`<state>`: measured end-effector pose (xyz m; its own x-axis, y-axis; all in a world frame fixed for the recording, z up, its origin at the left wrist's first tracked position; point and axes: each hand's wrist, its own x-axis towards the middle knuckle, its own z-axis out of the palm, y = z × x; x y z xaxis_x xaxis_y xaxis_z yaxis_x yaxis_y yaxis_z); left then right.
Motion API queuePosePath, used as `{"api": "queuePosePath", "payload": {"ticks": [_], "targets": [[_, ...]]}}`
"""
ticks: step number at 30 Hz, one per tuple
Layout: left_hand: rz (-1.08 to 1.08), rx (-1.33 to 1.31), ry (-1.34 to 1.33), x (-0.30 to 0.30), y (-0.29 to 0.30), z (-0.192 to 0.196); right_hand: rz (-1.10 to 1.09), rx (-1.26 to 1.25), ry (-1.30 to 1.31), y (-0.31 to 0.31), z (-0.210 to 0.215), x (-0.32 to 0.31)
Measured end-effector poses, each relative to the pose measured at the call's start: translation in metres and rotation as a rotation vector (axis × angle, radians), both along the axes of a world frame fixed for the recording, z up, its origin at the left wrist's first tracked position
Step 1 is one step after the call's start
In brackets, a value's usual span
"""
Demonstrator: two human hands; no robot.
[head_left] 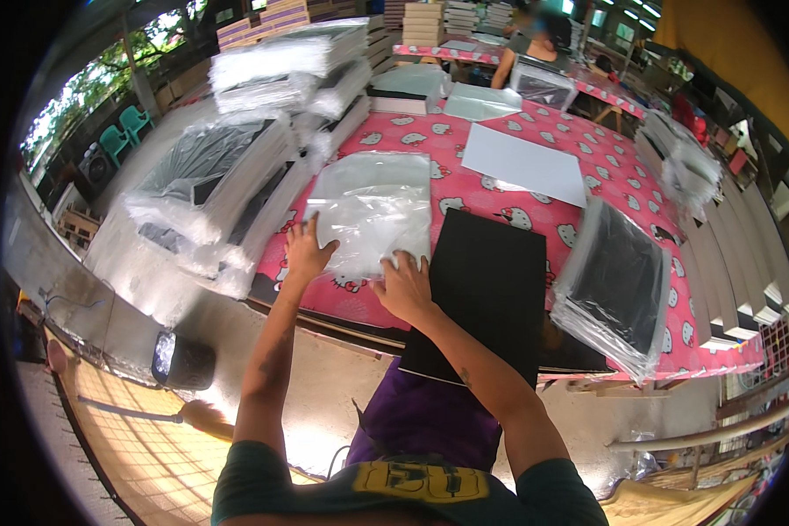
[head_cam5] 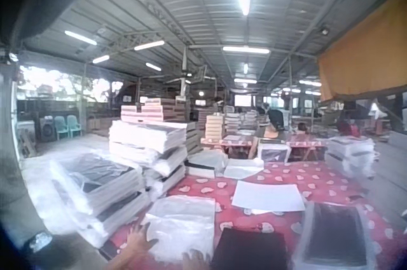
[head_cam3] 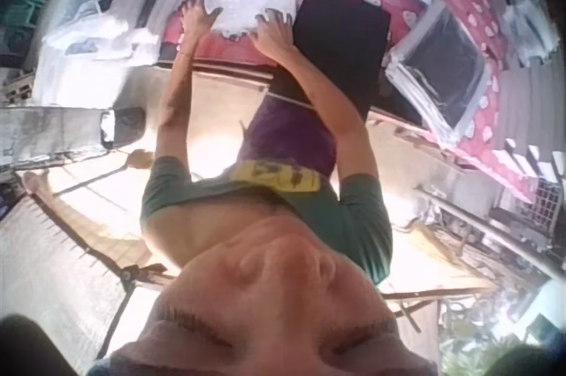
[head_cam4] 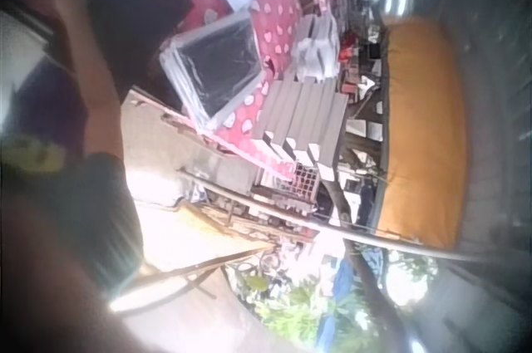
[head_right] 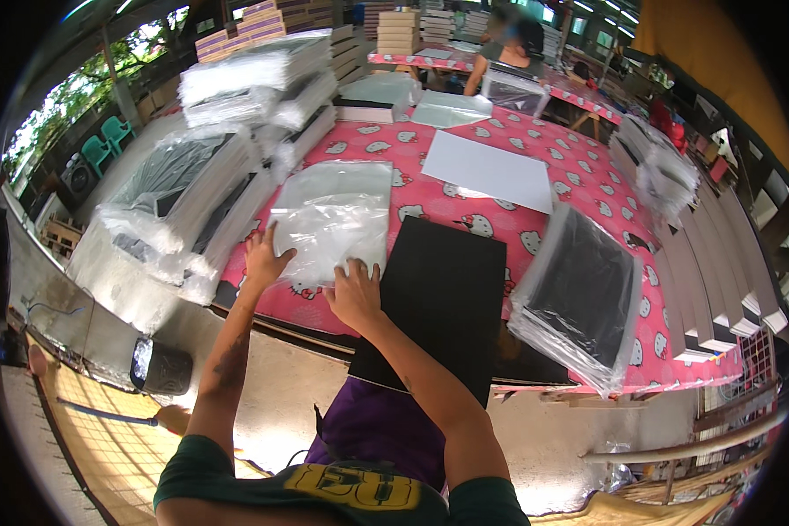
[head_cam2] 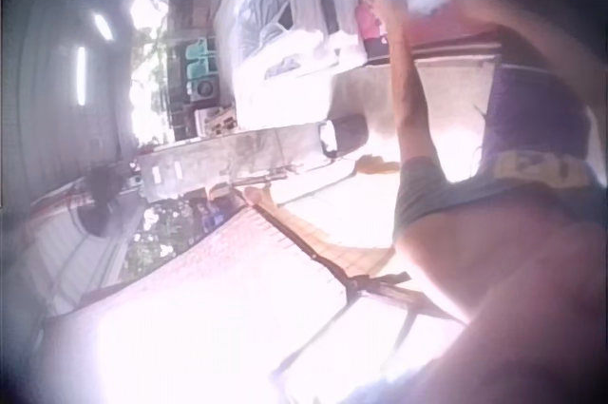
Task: The person places white boards and black panels into large clear plastic bags at a table.
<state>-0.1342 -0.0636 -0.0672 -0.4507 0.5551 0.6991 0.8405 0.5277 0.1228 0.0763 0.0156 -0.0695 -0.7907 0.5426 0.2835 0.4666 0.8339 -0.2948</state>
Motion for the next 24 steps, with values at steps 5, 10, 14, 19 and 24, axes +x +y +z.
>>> {"api": "queuePosePath", "payload": {"ticks": [5, 10, 14, 19, 24], "targets": [[-0.332, 0.082, -0.510, 0.011, 0.030, 0.038, 0.148, 0.095, 0.328, 0.006, -0.015, -0.009], [-0.632, 0.118, -0.078, 0.076, 0.012, 0.089, 0.065, -0.950, 0.784, 0.012, 0.046, 0.008], [-1.029, -0.176, 0.007, 0.150, -0.008, 0.060, 0.008, -1.203, 0.814, 0.031, 0.015, 0.049], [-0.920, 0.241, -0.741, 0.177, -0.020, 0.048, -0.178, -1.269, 1.062, 0.033, -0.017, 0.090], [-0.704, 0.179, -1.084, 0.189, 0.016, 0.031, 0.035, -1.491, 1.081, 0.012, 0.007, 0.103]]}}
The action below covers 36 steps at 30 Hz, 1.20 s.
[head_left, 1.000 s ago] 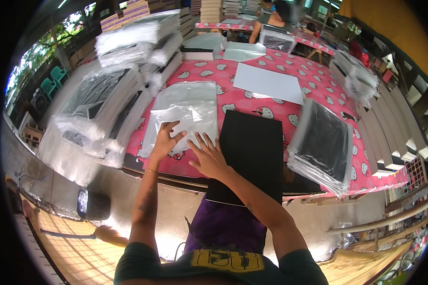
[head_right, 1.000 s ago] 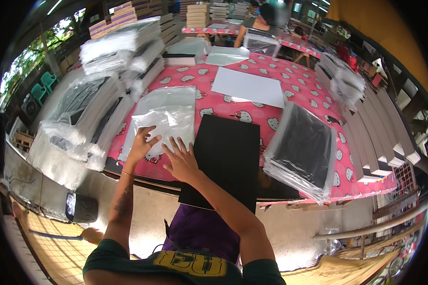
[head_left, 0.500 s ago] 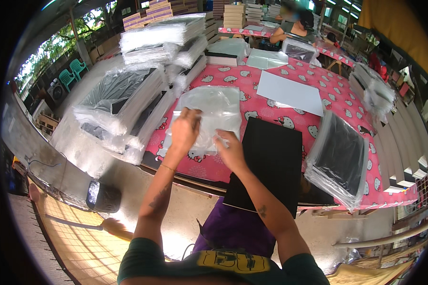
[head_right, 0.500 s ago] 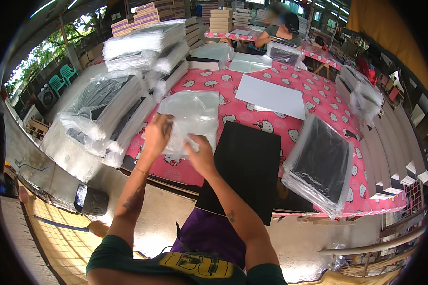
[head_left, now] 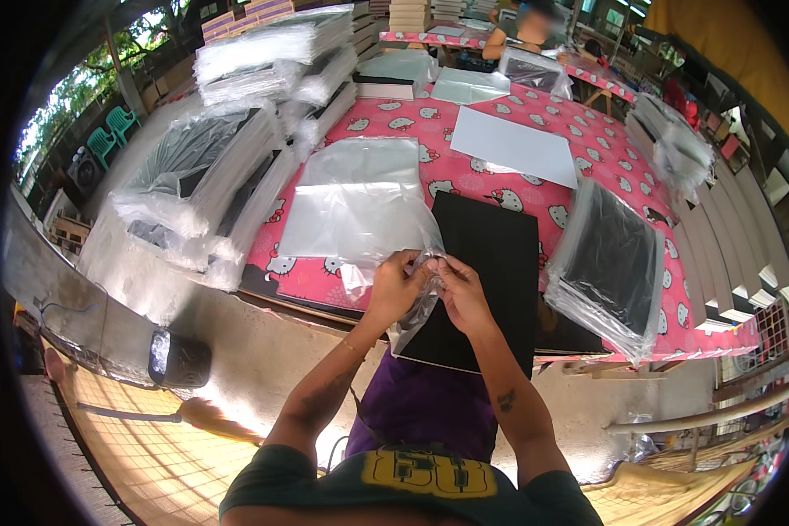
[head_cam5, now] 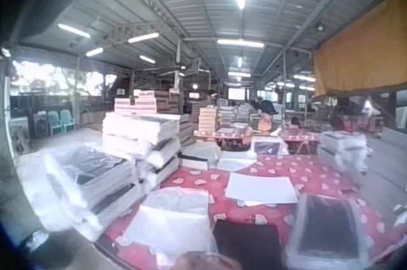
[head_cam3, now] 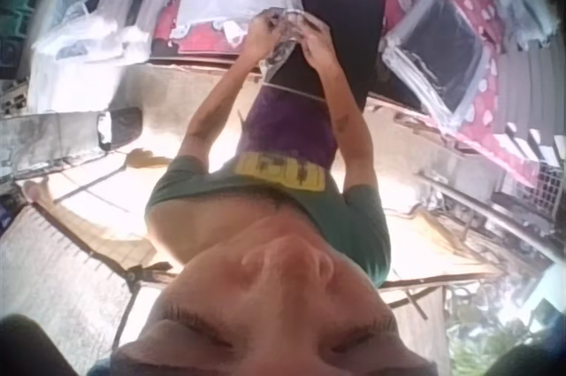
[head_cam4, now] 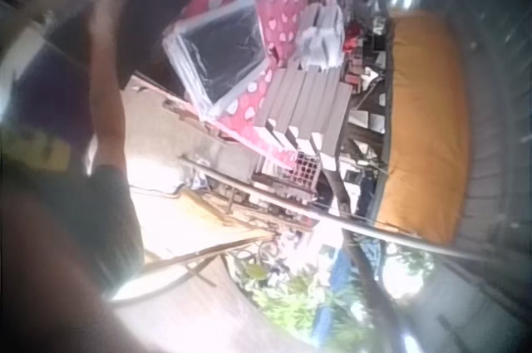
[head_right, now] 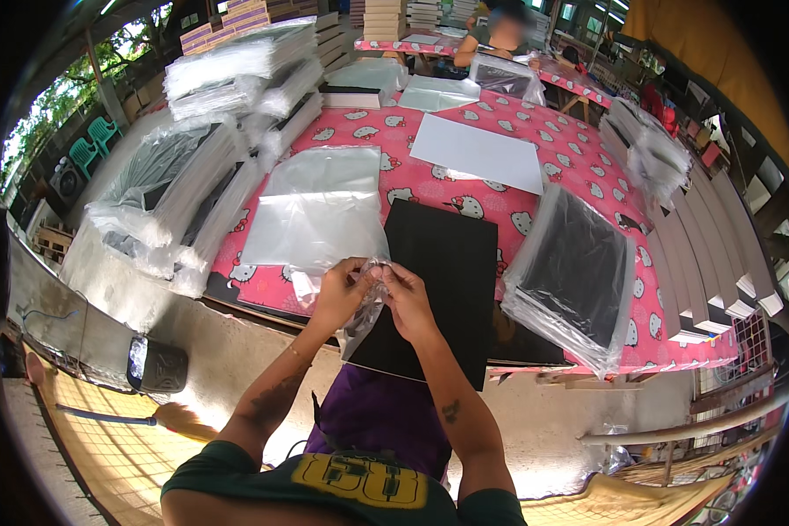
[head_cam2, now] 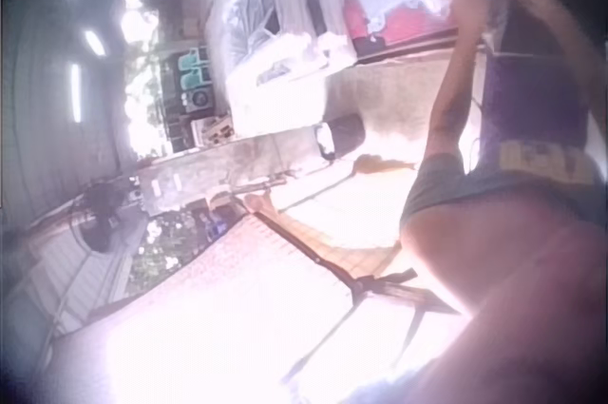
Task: The person places white boards and black panels into large clear plastic bags at a table.
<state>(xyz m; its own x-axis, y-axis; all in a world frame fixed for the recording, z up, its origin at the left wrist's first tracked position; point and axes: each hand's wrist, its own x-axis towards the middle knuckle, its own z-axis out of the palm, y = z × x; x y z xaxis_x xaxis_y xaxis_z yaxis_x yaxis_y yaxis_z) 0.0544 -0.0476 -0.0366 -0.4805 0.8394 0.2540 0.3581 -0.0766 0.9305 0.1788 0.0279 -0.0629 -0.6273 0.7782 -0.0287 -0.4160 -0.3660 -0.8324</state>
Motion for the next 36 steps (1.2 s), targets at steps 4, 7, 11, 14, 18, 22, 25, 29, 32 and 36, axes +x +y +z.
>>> {"api": "queuePosePath", "payload": {"ticks": [4, 7, 11, 14, 18, 22, 25, 29, 32, 36], "targets": [[0.118, 0.118, 0.276, 0.012, 0.004, -0.006, -0.178, 0.181, -0.180, -0.007, 0.000, 0.014], [0.168, 0.182, 0.374, 0.018, 0.005, 0.000, -0.240, 0.169, -0.066, -0.009, -0.005, 0.021], [0.206, 0.092, 0.303, 0.013, 0.008, 0.013, -0.249, -0.057, 0.302, -0.020, 0.017, 0.022], [0.066, 0.089, -0.242, 0.006, 0.026, 0.038, 0.050, 0.345, -0.198, -0.030, 0.019, 0.037], [-0.178, 0.222, -0.822, -0.004, 0.049, 0.045, 0.084, -0.160, 0.350, 0.005, 0.022, 0.061], [-0.213, 0.084, -0.344, 0.027, 0.036, 0.037, 0.058, -0.102, 0.454, -0.010, 0.032, 0.067], [0.021, 0.237, 0.600, 0.054, 0.028, 0.024, -0.095, 0.043, 0.198, -0.012, 0.019, 0.074], [0.000, 0.193, 0.544, 0.057, 0.027, 0.014, -0.306, 0.126, -0.065, -0.014, 0.031, 0.071], [-0.150, 0.189, 0.427, 0.051, 0.032, 0.003, -0.320, 0.096, -0.013, -0.017, 0.032, 0.072], [0.029, 0.266, 0.414, 0.045, 0.034, 0.010, -0.382, 0.143, 0.102, -0.013, 0.017, 0.083]]}}
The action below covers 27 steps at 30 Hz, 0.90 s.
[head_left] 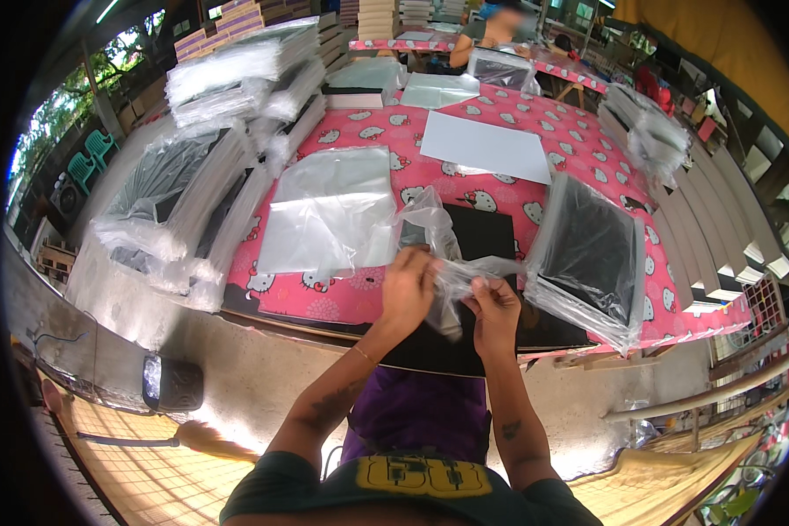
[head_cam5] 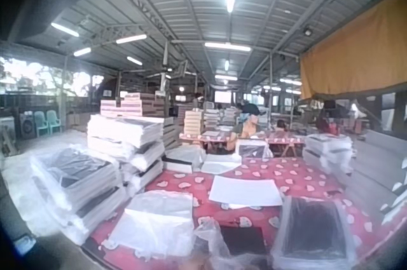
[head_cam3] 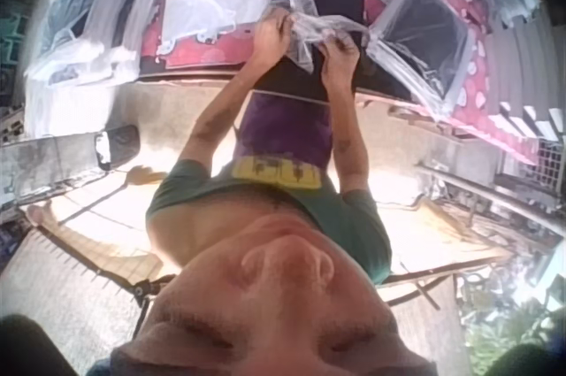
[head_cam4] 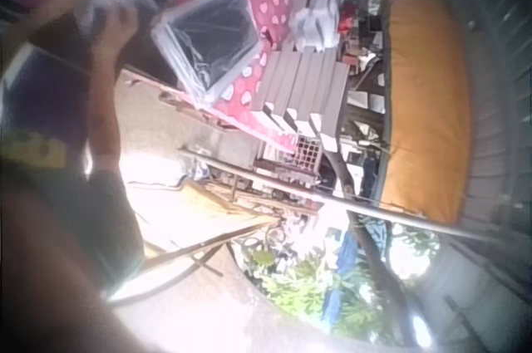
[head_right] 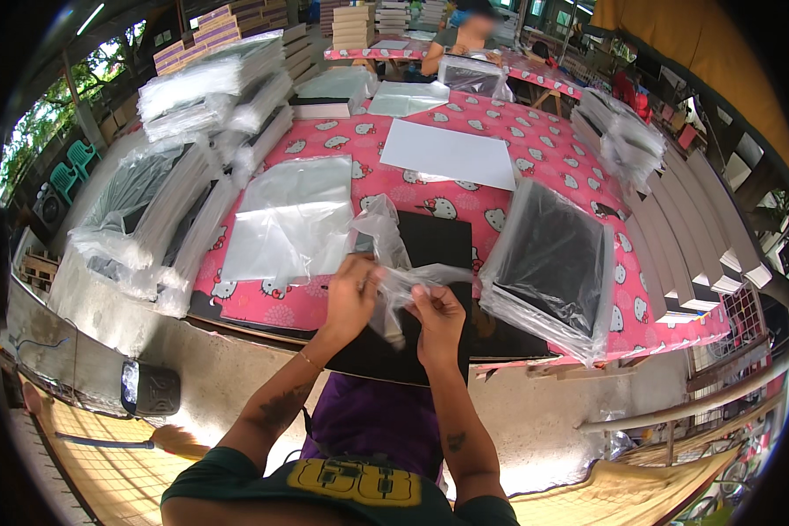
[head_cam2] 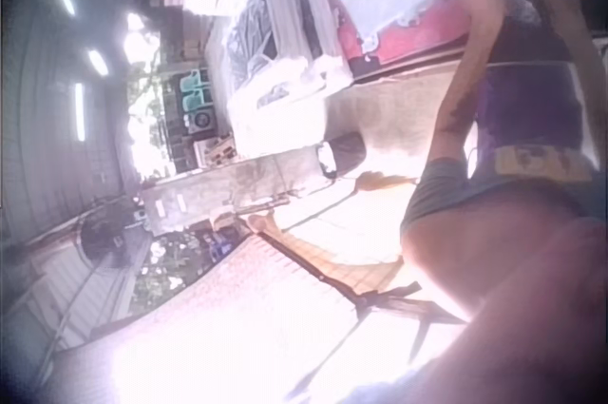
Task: The person places white boards and black panels into large clear plastic bags at a table.
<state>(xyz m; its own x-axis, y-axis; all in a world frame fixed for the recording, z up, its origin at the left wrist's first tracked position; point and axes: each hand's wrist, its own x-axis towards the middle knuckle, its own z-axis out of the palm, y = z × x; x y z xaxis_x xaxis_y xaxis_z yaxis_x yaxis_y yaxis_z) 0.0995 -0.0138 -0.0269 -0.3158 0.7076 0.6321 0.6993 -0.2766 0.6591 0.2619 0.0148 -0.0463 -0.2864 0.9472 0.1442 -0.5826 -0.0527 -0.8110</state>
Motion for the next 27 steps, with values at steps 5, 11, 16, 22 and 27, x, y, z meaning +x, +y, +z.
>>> {"api": "queuePosePath", "payload": {"ticks": [5, 11, 16, 22, 27], "targets": [[0.096, 0.139, 0.180, -0.026, -0.015, 0.010, 0.269, -0.233, 0.274, -0.011, 0.029, 0.002], [-0.197, -0.141, -0.605, -0.110, -0.040, -0.019, 0.503, -0.075, 0.413, 0.028, 0.046, 0.048], [-0.808, 0.014, 0.158, -0.070, -0.059, 0.109, 0.441, 0.885, -0.485, 0.019, 0.105, 0.033], [-0.072, -0.375, 0.494, -0.065, -0.033, 0.090, -0.153, 0.961, -1.666, 0.013, 0.125, 0.046], [-0.134, -0.048, 0.609, -0.114, -0.065, 0.093, 0.172, 0.810, -1.722, 0.022, 0.126, 0.099]]}}
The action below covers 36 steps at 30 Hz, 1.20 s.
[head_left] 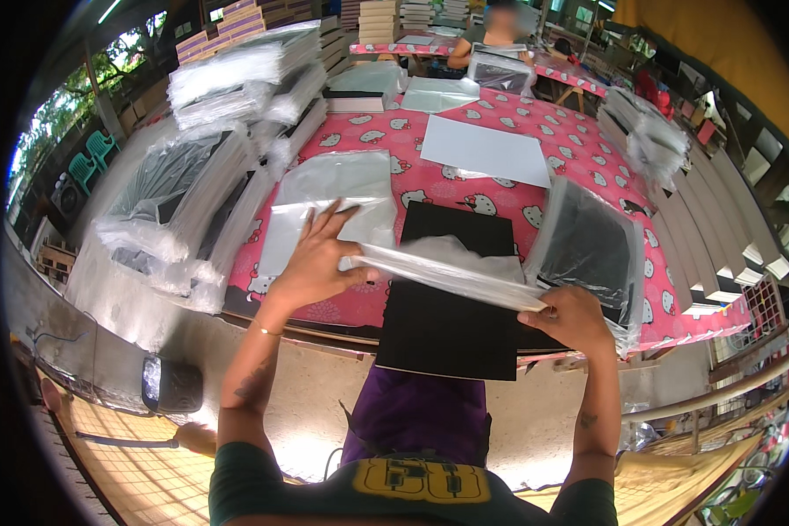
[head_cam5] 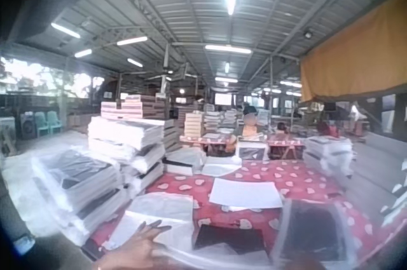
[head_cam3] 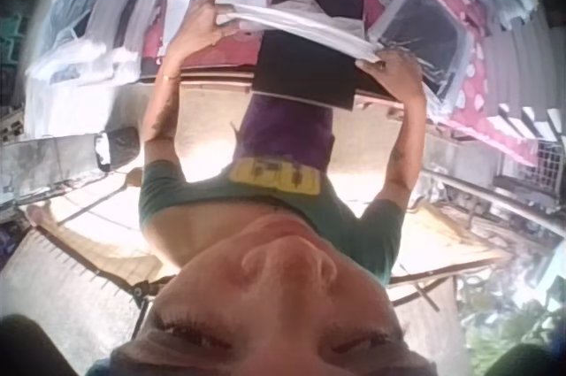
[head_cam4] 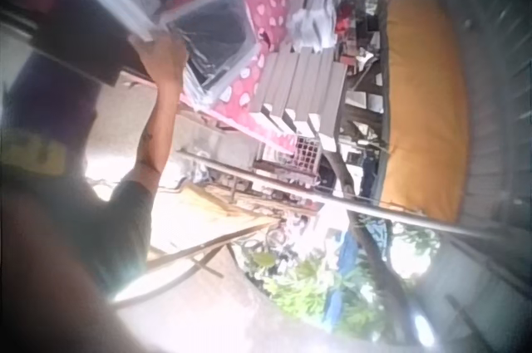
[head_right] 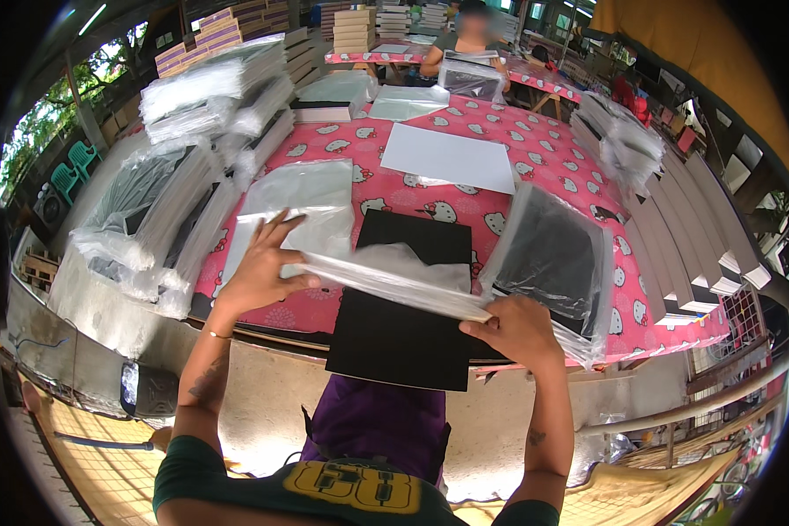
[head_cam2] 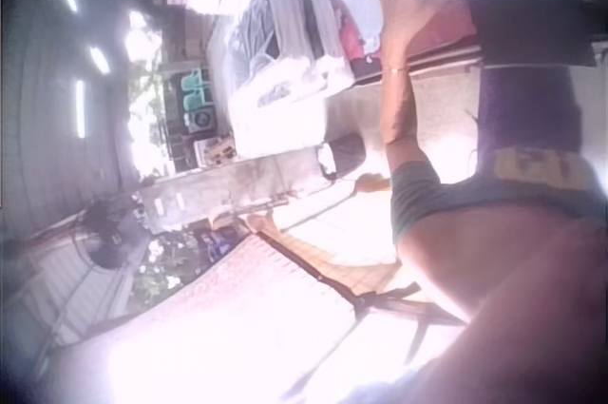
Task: The person places white boards and black panels into large clear plastic bags at a table.
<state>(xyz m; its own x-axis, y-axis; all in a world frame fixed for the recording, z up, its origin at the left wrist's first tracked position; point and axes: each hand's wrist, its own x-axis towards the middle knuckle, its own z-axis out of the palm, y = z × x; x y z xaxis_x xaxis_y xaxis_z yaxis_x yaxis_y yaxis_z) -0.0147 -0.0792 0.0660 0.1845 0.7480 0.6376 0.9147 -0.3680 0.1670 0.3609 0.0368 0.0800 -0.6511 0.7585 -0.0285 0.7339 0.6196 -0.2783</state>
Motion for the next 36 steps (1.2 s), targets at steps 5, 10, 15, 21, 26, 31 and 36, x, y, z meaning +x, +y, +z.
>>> {"api": "queuePosePath", "payload": {"ticks": [5, 10, 15, 21, 26, 31, 36], "targets": [[-0.561, -0.610, -1.048, 0.060, -0.029, 0.028, 0.103, -0.993, 1.635, 0.004, -0.053, -0.003], [-0.660, -0.459, -0.942, 0.047, -0.014, 0.014, 0.490, -0.869, 0.303, -0.006, -0.026, -0.001], [-0.465, -1.003, -0.973, 0.051, -0.019, -0.052, 0.332, -1.185, 1.541, -0.014, -0.063, 0.006], [-0.652, -0.345, -1.898, 0.073, -0.031, -0.002, 0.625, -0.795, 0.421, -0.011, -0.098, 0.027], [-0.375, -1.142, -0.925, 0.079, -0.032, -0.043, 0.265, -1.559, 1.500, -0.028, -0.103, 0.025], [-0.648, -0.618, -1.774, 0.074, -0.038, -0.003, 0.535, -1.443, 0.980, -0.019, -0.117, 0.034], [-0.802, -1.131, -0.703, 0.044, -0.046, -0.056, 0.299, -1.451, 1.458, -0.034, -0.103, 0.059]]}}
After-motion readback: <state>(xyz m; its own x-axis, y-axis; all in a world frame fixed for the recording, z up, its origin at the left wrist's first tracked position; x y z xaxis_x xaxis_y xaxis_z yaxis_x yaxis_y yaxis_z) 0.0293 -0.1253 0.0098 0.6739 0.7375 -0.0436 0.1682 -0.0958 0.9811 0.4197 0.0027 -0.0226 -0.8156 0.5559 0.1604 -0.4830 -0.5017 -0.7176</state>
